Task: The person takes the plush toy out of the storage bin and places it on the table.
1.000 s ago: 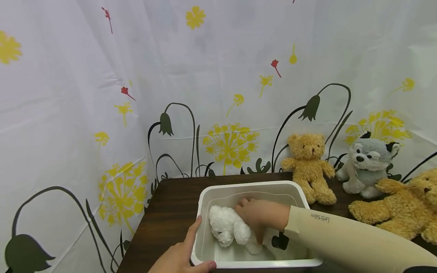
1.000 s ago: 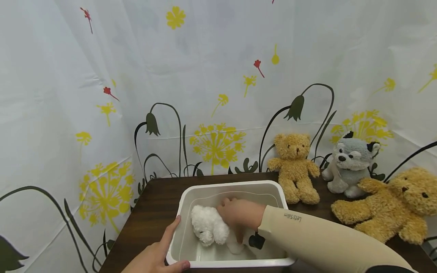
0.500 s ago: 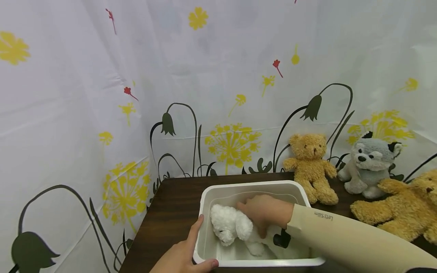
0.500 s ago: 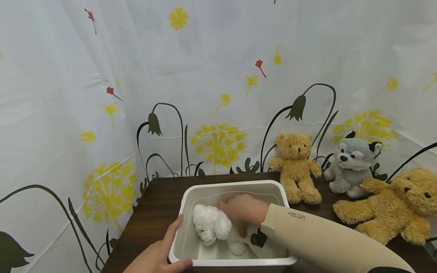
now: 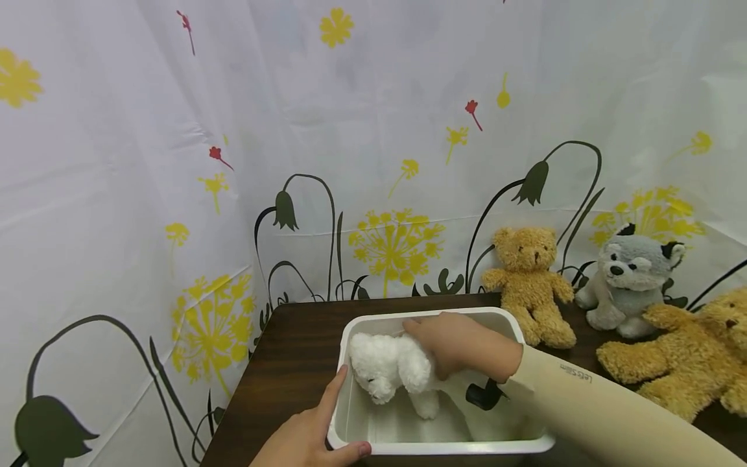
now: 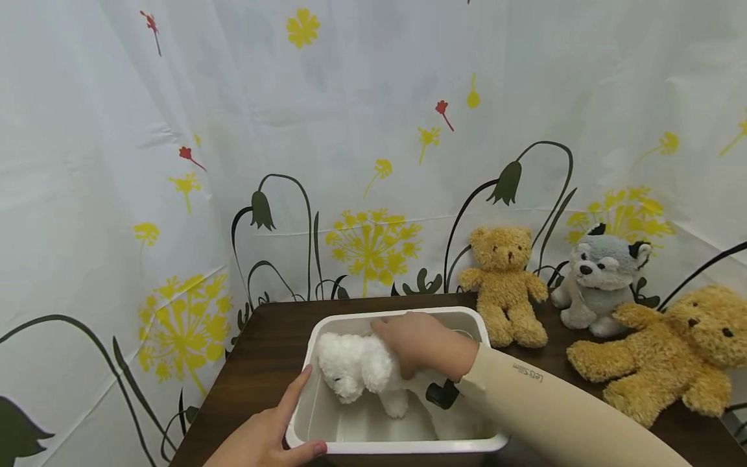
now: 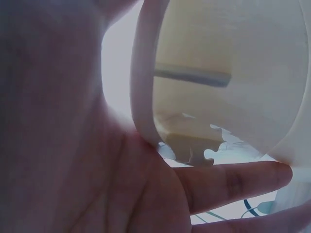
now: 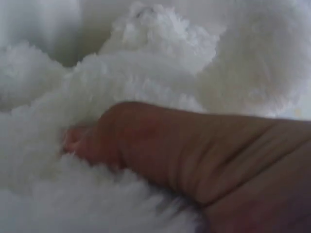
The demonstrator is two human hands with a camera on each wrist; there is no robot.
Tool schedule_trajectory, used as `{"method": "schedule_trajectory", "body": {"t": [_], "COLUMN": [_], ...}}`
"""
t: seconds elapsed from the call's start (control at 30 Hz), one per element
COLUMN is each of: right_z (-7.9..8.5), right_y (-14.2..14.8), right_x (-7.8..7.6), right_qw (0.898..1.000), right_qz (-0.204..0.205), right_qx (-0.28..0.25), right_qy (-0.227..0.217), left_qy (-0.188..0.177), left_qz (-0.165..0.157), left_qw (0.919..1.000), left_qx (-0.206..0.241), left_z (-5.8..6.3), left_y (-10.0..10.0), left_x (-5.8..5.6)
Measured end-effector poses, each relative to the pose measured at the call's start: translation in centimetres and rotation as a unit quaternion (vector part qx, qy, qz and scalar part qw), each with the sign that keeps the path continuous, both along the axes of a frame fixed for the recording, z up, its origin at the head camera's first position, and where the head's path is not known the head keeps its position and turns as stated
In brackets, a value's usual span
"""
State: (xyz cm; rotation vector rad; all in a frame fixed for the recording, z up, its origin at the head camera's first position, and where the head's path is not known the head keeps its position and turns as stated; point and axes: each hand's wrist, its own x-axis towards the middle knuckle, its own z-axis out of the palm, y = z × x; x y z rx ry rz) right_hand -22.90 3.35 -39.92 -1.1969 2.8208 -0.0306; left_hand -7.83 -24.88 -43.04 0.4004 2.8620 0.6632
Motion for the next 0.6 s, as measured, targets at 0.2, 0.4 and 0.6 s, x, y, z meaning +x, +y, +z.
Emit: {"method": "schedule_trajectory", "body": {"t": [0.2, 0.4, 0.6], "right_z": [3.3, 6.9, 9.3], "right_y": [2.1, 5.5, 8.7], "right_x": [0.4, 1.0, 0.3], "right_qw": [0.991, 0.942, 0.868], "right_qz": [-0.020, -0.028, -0.095], "right_qx": [-0.131, -0.329, -0.487], "right_qy": [0.028, 0.050, 0.013], "left_qy": [0.007, 0.029, 0.047], "left_qz": [0.020, 0.038, 0.057], "left_qw": [0.9993, 0.9979, 0.9959], "left_qx": [-0.029, -0.045, -0.052], "left_z": [0.2, 0.1, -0.1], "left_y": [-0.2, -1.6, -2.9], "left_x": [0.1, -0.1, -0.6]}}
